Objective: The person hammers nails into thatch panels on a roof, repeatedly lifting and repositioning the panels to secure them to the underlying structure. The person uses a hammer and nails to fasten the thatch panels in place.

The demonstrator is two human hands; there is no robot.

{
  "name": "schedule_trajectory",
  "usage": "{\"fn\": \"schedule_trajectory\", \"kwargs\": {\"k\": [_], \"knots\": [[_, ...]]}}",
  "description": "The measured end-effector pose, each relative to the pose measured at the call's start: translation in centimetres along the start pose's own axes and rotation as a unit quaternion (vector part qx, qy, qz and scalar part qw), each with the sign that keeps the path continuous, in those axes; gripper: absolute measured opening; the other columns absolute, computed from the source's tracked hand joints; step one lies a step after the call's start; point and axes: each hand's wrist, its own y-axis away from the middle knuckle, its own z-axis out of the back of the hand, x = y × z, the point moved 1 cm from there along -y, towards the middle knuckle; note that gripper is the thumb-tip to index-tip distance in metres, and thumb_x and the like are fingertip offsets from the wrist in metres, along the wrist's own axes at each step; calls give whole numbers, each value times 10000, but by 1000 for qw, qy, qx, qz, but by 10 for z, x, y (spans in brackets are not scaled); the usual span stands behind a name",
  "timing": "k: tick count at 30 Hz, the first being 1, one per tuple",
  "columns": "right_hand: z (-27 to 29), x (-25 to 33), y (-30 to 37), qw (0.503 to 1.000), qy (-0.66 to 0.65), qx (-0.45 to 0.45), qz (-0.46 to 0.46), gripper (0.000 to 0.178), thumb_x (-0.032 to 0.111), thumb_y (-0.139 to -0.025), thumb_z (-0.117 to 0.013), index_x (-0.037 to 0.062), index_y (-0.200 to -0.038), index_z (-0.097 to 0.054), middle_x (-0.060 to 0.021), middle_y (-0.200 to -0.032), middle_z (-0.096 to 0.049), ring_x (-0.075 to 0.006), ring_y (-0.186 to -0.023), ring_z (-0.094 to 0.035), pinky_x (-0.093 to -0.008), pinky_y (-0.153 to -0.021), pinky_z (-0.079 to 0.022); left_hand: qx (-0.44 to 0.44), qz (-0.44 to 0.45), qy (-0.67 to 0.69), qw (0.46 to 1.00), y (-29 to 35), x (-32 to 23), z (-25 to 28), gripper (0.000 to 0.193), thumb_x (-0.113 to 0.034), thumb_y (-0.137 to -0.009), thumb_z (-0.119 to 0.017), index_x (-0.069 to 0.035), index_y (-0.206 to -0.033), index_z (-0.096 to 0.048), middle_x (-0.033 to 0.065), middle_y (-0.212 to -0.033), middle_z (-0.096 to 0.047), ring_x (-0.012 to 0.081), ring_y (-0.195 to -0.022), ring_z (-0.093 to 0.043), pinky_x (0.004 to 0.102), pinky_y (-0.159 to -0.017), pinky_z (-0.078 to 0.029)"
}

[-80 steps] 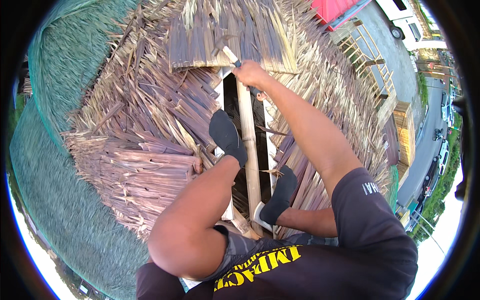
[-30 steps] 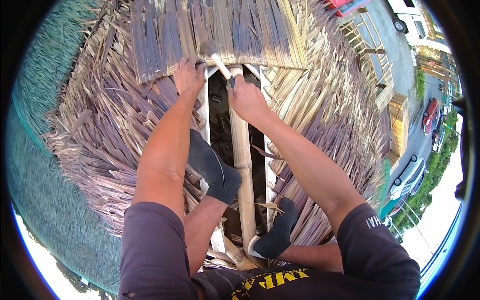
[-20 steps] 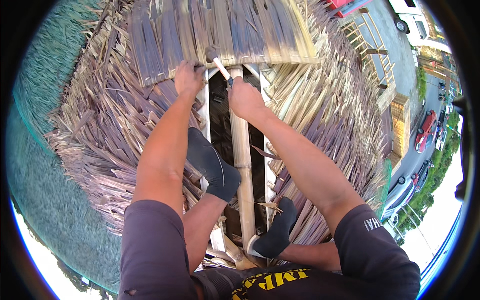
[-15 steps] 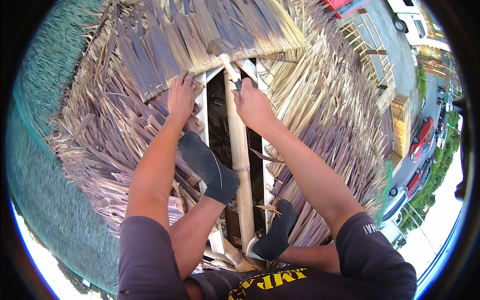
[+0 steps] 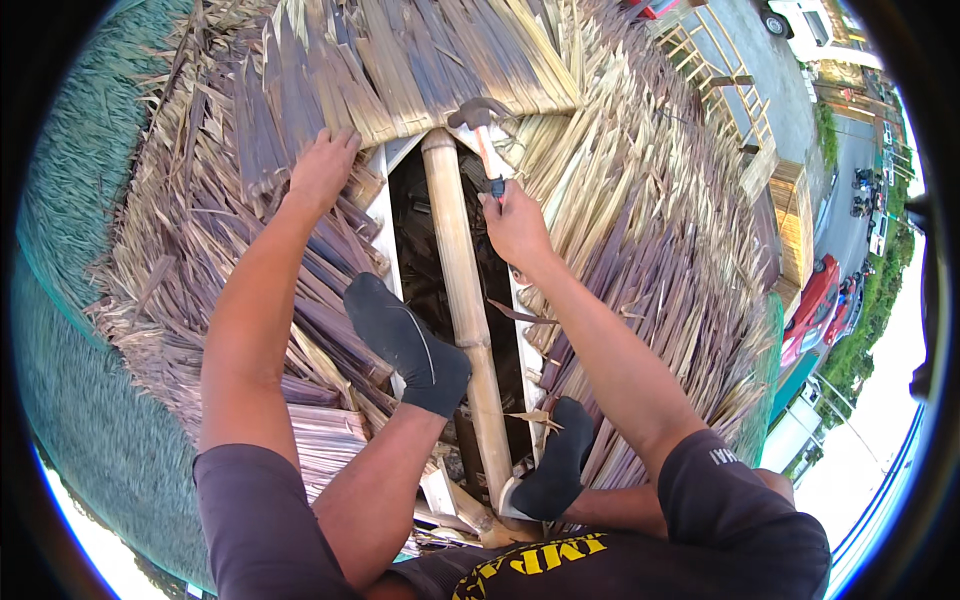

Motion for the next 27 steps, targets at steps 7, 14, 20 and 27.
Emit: {"fn": "schedule_trajectory", "kwargs": {"k": [7,14,20,27], "knots": [[31,-19,-11,996,-17,-85,-15,298,236,-967,-590,-57,-985,-543,-321,-779,-651,-494,-772,-661,-529,-701,-511,-107,-56,24,992,4,9,1,501,-8,-880,-512,-97,-1372,-544,16,-1405,-524,302,-1231,-507,474,-1059,-450],[43,-45,-29,996,16,-69,-54,323,241,-966,-565,-76,-1022,-546,-341,-837,-658,-501,-836,-662,-540,-764,-517,-60,-15,7,998,1,7,-20,541,7,-878,-494,-95,-1408,-528,11,-1466,-507,317,-1274,-504,422,-1057,-467],[25,-63,-30,995,52,-37,-77,335,236,-965,-555,-90,-1041,-549,-360,-904,-666,-528,-894,-656,-550,-822,-527,-99,-23,51,994,-5,3,-12,536,39,-870,-483,-90,-1385,-554,48,-1418,-565,355,-1224,-537,414,-1052,-474],[57,-39,-25,997,32,-41,-64,322,226,-972,-551,-90,-1036,-542,-343,-840,-661,-510,-834,-662,-540,-780,-522,-87,-19,46,995,-6,-2,-12,549,69,-849,-495,-88,-1371,-561,58,-1393,-583,370,-1203,-547,410,-1049,-475]]}}
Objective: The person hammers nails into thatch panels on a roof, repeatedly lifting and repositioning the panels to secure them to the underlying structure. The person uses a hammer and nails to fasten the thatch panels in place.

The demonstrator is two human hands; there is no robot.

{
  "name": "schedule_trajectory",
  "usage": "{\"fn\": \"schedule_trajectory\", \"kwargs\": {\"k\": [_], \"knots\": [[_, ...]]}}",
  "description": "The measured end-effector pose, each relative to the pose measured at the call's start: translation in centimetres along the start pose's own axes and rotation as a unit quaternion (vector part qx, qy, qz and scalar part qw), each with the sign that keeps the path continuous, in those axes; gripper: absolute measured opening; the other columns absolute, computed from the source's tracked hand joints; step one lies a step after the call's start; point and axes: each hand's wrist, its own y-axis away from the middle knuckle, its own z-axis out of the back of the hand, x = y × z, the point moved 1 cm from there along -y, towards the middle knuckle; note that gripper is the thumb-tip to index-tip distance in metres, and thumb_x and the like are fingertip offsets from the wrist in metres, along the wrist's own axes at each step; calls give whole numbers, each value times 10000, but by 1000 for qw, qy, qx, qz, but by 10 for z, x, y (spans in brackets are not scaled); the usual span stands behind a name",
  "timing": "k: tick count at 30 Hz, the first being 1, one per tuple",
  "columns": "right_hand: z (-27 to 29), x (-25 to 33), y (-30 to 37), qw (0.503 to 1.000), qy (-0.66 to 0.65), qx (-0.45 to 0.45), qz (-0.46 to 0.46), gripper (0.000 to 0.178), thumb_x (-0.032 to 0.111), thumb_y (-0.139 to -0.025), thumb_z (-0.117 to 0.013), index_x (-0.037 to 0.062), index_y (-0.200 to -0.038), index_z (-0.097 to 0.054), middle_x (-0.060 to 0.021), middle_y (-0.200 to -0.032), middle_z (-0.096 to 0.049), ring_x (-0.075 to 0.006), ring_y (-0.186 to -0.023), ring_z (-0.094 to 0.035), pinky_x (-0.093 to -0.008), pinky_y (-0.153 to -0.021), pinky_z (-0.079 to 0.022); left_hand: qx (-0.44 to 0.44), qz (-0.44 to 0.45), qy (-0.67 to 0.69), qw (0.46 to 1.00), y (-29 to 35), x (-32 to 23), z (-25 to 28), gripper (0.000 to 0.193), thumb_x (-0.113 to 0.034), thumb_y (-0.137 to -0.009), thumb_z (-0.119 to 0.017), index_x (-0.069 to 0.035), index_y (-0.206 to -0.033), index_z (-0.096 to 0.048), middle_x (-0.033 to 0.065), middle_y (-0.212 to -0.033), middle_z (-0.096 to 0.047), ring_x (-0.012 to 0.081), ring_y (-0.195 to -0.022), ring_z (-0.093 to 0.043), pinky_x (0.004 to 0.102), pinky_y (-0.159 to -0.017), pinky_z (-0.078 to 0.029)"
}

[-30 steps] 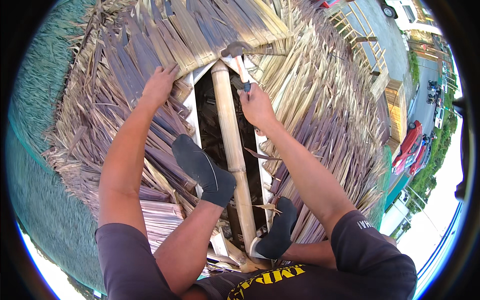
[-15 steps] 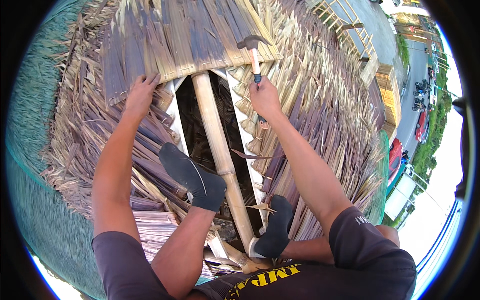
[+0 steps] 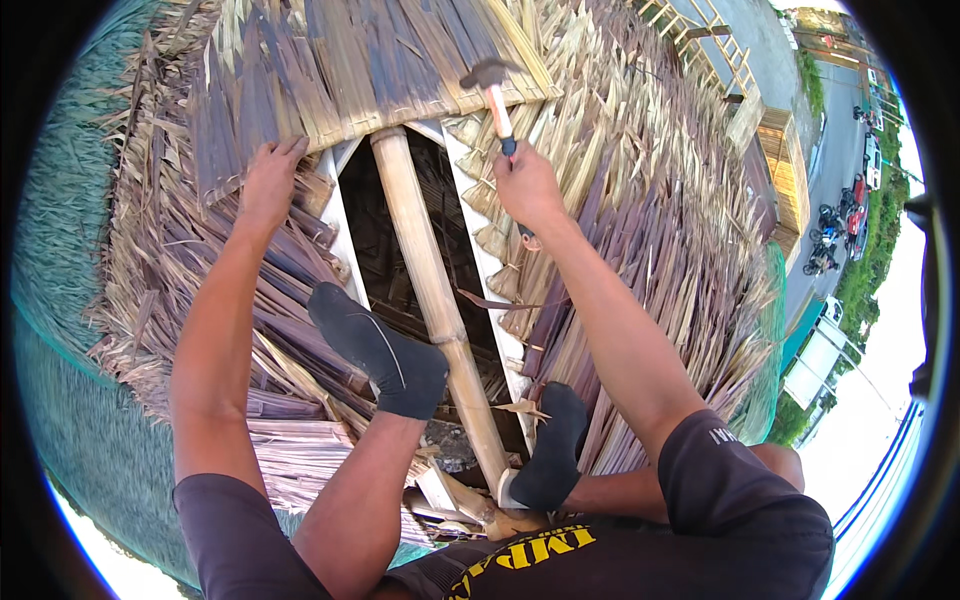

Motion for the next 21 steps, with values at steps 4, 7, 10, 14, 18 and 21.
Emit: {"fn": "schedule_trajectory", "kwargs": {"k": [4,7,10,14,18,21], "knots": [[29,21,14,990,-95,-91,57,291,226,-990,-544,-62,-1030,-526,-309,-783,-658,-503,-788,-660,-540,-732,-510,6,1,0,1000,0,-1,-7,583,92,-822,-488,-86,-1373,-561,66,-1395,-579,380,-1192,-549,415,-1046,-477],[26,30,20,974,-144,-151,84,276,228,-996,-543,-46,-1027,-517,-294,-769,-655,-500,-777,-659,-548,-716,-502,1,-6,14,1000,-1,0,-5,637,123,-778,-473,-81,-1375,-561,86,-1396,-576,395,-1171,-551,428,-1044,-475],[7,29,13,999,-43,-26,-17,262,220,-994,-539,-36,-1043,-516,-312,-851,-664,-491,-809,-665,-563,-732,-510,11,-7,16,1000,-3,1,-4,636,116,-782,-479,-88,-1378,-561,81,-1387,-582,386,-1166,-551,422,-1043,-477],[-1,11,-4,999,16,40,8,309,233,-972,-553,-58,-1070,-517,-356,-933,-662,-504,-892,-663,-565,-808,-514,2,-11,5,1000,-1,-1,-8,626,108,-789,-485,-96,-1375,-569,67,-1376,-589,371,-1162,-552,413,-1041,-479],[-12,-7,-7,999,-26,-22,16,323,246,-975,-547,-60,-1077,-538,-330,-874,-670,-484,-852,-666,-538,-787,-517,18,-2,11,1000,-3,0,3,613,104,-799,-488,-103,-1370,-574,50,-1373,-595,355,-1183,-551,411,-1038,-481],[-21,-11,-9,1000,13,24,-11,310,279,-991,-573,-27,-976,-531,-223,-730,-645,-365,-645,-637,-478,-624,-502,56,28,-61,996,-13,-18,29,608,107,-803,-484,-101,-1368,-568,90,-1373,-593,354,-1213,-541,418,-1058,-464]]}}
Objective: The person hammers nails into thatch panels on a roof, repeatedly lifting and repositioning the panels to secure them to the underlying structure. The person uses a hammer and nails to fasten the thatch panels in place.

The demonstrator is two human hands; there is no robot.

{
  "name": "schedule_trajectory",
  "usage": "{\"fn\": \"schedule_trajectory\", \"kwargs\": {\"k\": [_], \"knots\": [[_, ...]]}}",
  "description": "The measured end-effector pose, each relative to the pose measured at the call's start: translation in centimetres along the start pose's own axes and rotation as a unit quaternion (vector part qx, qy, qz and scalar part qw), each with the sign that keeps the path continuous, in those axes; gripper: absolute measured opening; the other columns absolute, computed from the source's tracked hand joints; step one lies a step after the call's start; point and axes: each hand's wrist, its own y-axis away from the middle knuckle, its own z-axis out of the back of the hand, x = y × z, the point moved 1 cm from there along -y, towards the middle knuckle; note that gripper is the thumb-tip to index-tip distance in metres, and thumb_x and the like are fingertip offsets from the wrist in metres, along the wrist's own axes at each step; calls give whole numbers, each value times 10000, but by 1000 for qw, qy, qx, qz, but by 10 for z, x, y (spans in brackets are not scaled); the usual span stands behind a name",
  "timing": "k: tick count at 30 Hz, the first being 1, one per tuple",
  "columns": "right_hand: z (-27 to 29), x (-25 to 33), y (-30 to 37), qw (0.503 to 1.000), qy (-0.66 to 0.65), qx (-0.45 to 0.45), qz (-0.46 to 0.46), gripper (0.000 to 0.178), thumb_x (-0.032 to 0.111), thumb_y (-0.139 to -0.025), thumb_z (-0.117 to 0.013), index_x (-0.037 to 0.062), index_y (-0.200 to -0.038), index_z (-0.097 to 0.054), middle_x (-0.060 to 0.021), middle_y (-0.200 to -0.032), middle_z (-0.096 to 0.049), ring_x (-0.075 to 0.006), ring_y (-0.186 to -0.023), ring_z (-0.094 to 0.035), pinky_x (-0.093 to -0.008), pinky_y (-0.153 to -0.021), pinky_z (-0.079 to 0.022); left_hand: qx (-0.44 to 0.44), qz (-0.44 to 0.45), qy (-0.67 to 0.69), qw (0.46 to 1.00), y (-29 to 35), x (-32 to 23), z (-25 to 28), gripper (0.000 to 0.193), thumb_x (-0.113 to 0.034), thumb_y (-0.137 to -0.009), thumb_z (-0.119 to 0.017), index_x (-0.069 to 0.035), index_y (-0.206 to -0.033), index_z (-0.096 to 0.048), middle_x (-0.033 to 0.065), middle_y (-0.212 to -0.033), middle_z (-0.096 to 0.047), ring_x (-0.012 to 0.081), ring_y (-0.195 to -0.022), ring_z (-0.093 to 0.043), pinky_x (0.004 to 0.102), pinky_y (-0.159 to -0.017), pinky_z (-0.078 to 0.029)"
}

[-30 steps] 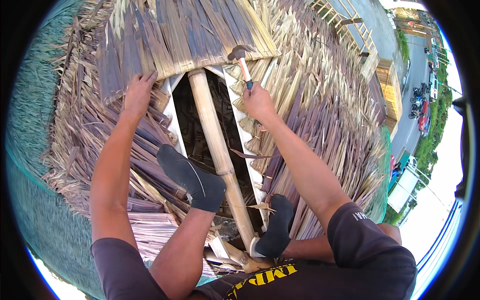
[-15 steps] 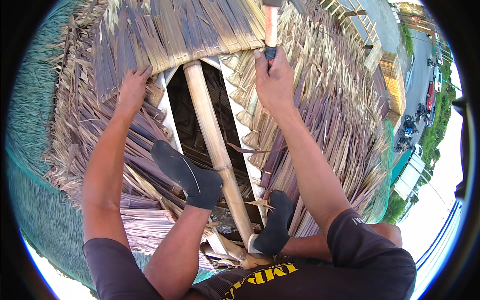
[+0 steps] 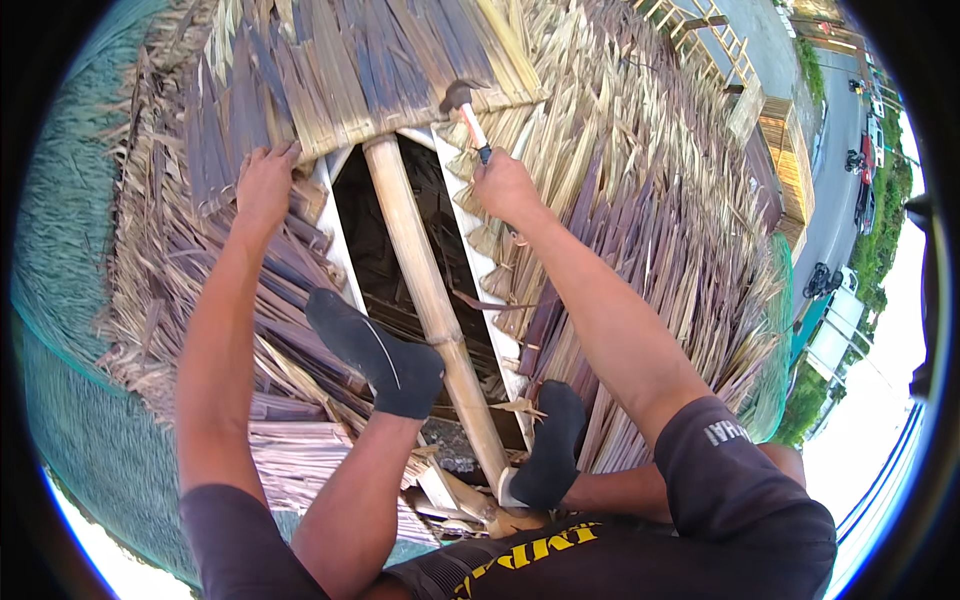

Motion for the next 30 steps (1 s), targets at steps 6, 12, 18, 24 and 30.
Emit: {"fn": "schedule_trajectory", "kwargs": {"k": [6,12,18,24,30], "knots": [[-7,13,11,883,-443,58,-146,243,220,-948,-689,73,-850,-522,1,-623,-496,-113,-459,-456,-312,-423,-403,-72,-81,409,906,6,-156,21,445,-16,-841,-671,-40,-1276,-575,184,-1147,-679,312,-1054,-664,406,-910,-533],[-19,18,22,882,-440,36,-163,230,194,-931,-701,82,-837,-524,-3,-623,-505,-107,-444,-450,-298,-406,-388,-22,97,619,779,8,-193,-12,393,0,-870,-681,-8,-1251,-581,112,-961,-738,168,-872,-718,302,-814,-563],[-28,19,19,954,-289,-32,-75,324,286,-969,-652,-7,-862,-564,-140,-661,-614,-275,-550,-606,-416,-535,-489,-82,34,497,863,-23,-159,-15,220,-121,-864,-672,-61,-1072,-715,152,-947,-738,289,-880,-725,376,-799,-558],[-8,25,30,983,-179,-23,-31,423,376,-1011,-590,-42,-961,-560,-273,-737,-635,-442,-734,-648,-494,-704,-485,-219,69,348,909,-84,-123,-19,247,-185,-912,-615,-162,-1141,-703,140,-1027,-724,375,-937,-685,465,-801,-540],[8,36,41,985,-163,-41,38,339,295,-1038,-545,-39,-986,-531,-291,-689,-615,-503,-704,-637,-524,-643,-477,-149,112,303,934,-91,-128,-41,201,-185,-920,-635,-155,-1106,-702,86,-1070,-700,350,-996,-654,460,-847,-520]]}}
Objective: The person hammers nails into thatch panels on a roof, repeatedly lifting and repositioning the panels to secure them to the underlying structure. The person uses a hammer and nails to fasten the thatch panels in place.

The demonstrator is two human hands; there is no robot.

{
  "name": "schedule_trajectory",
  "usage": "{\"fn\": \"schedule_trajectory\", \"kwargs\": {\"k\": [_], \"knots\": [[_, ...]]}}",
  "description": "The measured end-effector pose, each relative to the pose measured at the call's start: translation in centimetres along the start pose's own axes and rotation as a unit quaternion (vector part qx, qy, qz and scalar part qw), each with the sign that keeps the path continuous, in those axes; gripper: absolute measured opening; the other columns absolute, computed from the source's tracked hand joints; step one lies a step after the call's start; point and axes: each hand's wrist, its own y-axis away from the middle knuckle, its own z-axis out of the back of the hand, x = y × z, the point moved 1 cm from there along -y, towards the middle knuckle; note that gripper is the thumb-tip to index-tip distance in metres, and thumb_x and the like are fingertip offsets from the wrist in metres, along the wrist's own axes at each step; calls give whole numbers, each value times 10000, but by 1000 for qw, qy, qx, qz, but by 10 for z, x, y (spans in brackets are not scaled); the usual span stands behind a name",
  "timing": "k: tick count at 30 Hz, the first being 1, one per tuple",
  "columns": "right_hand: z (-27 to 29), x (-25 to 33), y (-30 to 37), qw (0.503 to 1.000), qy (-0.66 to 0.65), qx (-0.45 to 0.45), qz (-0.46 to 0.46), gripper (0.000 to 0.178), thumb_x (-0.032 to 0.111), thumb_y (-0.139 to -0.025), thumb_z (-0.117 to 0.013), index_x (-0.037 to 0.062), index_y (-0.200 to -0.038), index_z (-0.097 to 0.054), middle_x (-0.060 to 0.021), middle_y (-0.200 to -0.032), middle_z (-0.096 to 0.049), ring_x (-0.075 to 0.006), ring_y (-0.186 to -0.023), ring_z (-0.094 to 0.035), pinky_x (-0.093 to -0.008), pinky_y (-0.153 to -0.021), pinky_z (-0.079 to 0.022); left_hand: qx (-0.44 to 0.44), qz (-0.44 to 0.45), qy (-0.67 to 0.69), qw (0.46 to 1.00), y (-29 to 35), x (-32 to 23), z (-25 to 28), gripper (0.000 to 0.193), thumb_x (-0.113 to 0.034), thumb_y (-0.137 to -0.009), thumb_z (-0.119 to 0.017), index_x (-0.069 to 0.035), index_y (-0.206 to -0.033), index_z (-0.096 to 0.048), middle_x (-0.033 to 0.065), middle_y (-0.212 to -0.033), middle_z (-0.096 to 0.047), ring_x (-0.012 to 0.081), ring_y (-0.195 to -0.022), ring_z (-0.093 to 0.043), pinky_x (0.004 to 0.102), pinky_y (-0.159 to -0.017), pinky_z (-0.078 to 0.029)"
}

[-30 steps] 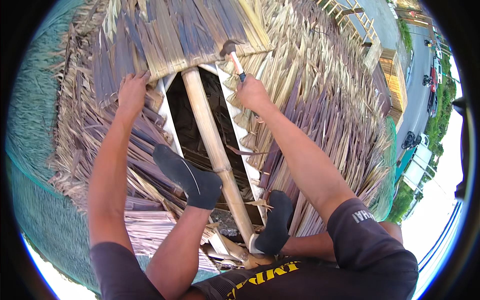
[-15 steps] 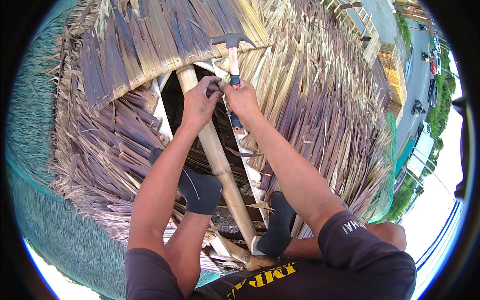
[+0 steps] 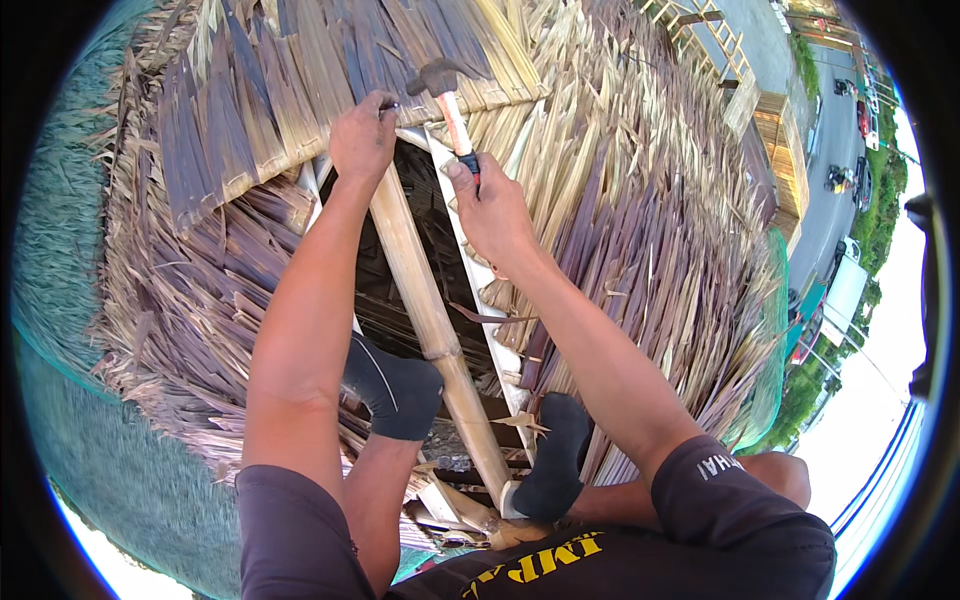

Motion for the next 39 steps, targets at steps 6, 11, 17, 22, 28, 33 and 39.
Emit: {"fn": "schedule_trajectory", "kwargs": {"k": [6,11,17,22,28,33,39], "knots": [[-4,-1,-1,999,16,-4,37,275,225,-1040,-509,-46,-998,-505,-313,-683,-606,-529,-719,-628,-562,-642,-471,1,-44,-40,998,3,13,-20,192,-207,-915,-667,-100,-1071,-696,64,-1151,-628,311,-1098,-587,466,-941,-477],[-10,-1,-15,991,125,40,26,274,217,-1031,-496,-57,-1018,-501,-342,-727,-618,-554,-737,-614,-589,-670,-472,27,-30,-55,998,0,14,-20,214,-203,-924,-658,-62,-1083,-682,75,-1209,-602,320,-1135,-565,479,-942,-477],[3,12,-5,997,53,-45,38,384,285,-1028,-465,-82,-996,-576,-349,-803,-655,-535,-794,-647,-590,-757,-507,-29,-112,-9,993,11,14,1,387,-141,-909,-631,-51,-1284,-597,122,-1361,-554,349,-1246,-528,463,-1048,-437],[2,8,-26,984,171,41,37,361,294,-1026,-476,-61,-1021,-541,-333,-794,-659,-527,-794,-652,-591,-755,-509,-8,-99,-78,992,68,28,58,463,-83,-892,-606,-51,-1351,-554,127,-1457,-500,341,-1350,-469,438,-1124,-386],[-15,-26,-29,968,231,99,4,357,319,-1027,-465,-30,-1043,-541,-313,-842,-679,-521,-834,-657,-587,-787,-516,-14,-3,-220,975,87,75,117,596,-218,-920,-649,-66,-1464,-457,118,-1529,-435,339,-1428,-383,449,-1183,-321],[-11,-32,-22,978,209,15,-12,371,299,-1025,-460,-62,-1038,-545,-372,-822,-650,-541,-835,-650,-589,-779,-516,125,94,-231,960,96,73,106,973,-553,-849,-701,16,-1533,-307,178,-1589,-347,367,-1491,-283,479,-1208,-269],[-38,6,3,979,170,78,79,335,280,-1019,-484,-51,-1005,-527,-357,-749,-635,-537,-751,-644,-599,-717,-511,135,135,-245,951,104,58,88,1066,-504,-771,-761,67,-1526,-272,221,-1582,-305,426,-1485,-253,472,-1204,-285]]}}
